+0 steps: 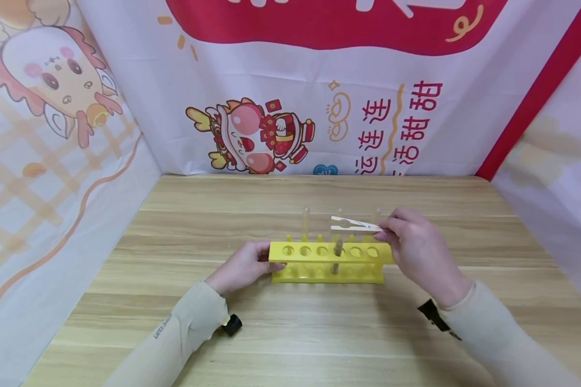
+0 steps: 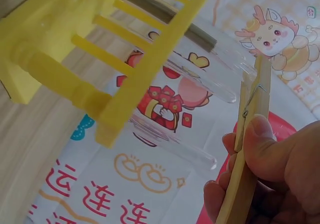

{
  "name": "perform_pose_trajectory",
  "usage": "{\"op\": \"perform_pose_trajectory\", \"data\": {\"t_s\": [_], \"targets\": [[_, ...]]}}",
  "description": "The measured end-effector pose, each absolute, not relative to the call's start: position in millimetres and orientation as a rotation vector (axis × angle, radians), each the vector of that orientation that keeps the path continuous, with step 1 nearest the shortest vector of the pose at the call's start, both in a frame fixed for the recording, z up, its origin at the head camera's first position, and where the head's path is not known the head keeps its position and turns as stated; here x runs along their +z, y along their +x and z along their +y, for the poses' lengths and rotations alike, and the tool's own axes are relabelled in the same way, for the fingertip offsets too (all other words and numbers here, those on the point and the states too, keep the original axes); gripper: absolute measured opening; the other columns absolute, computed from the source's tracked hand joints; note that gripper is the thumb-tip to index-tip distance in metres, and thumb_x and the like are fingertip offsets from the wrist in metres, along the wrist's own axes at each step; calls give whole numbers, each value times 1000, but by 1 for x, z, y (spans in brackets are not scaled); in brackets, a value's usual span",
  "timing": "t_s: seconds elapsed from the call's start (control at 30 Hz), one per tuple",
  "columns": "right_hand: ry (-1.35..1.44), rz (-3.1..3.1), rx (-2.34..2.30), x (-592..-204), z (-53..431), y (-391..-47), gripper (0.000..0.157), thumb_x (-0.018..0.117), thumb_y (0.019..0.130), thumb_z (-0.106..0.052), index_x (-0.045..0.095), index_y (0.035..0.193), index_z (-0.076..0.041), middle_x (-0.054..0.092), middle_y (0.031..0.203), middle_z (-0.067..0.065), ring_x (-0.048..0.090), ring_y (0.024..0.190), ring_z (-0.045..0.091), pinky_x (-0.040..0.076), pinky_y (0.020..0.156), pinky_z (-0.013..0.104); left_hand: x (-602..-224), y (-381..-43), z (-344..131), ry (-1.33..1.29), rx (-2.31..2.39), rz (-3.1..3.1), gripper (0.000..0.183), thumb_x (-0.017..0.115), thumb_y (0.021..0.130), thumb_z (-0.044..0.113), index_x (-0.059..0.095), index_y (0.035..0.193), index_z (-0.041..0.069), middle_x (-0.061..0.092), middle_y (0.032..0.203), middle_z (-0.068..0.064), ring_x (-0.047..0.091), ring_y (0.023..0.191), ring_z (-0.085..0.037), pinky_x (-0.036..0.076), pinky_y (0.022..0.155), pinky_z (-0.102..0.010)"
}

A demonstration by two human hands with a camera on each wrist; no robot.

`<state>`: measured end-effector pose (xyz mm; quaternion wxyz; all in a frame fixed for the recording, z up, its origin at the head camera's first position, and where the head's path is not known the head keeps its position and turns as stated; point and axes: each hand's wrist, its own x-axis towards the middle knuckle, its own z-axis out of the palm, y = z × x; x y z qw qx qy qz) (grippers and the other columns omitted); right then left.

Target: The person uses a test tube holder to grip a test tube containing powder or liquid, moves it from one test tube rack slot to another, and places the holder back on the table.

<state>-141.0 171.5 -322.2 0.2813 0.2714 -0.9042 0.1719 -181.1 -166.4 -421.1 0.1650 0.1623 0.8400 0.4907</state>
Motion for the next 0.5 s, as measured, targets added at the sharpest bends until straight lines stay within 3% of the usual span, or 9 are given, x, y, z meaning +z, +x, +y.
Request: {"op": "perform_pose_trajectory", "data": {"t_s": [0.27, 0.5], "targets": [[744, -2357, 470, -310, 173, -141, 17, 86, 73, 1, 75, 87, 3, 59, 78, 4, 58, 66, 17, 56, 58, 35, -420, -180, -167, 443, 1385, 2392, 30, 75, 90, 22, 69, 119, 22, 69, 116, 8, 62, 109, -11, 49, 98, -38], [703, -2353, 505, -296, 180, -140, 20, 85, 73, 2, 74, 89, 5, 59, 79, 7, 59, 69, 22, 57, 63, 41, -419, -179, -166, 453, 1389, 2395, 30, 75, 90, 21, 69, 118, 21, 69, 115, 7, 63, 108, -11, 50, 97, -38]]}}
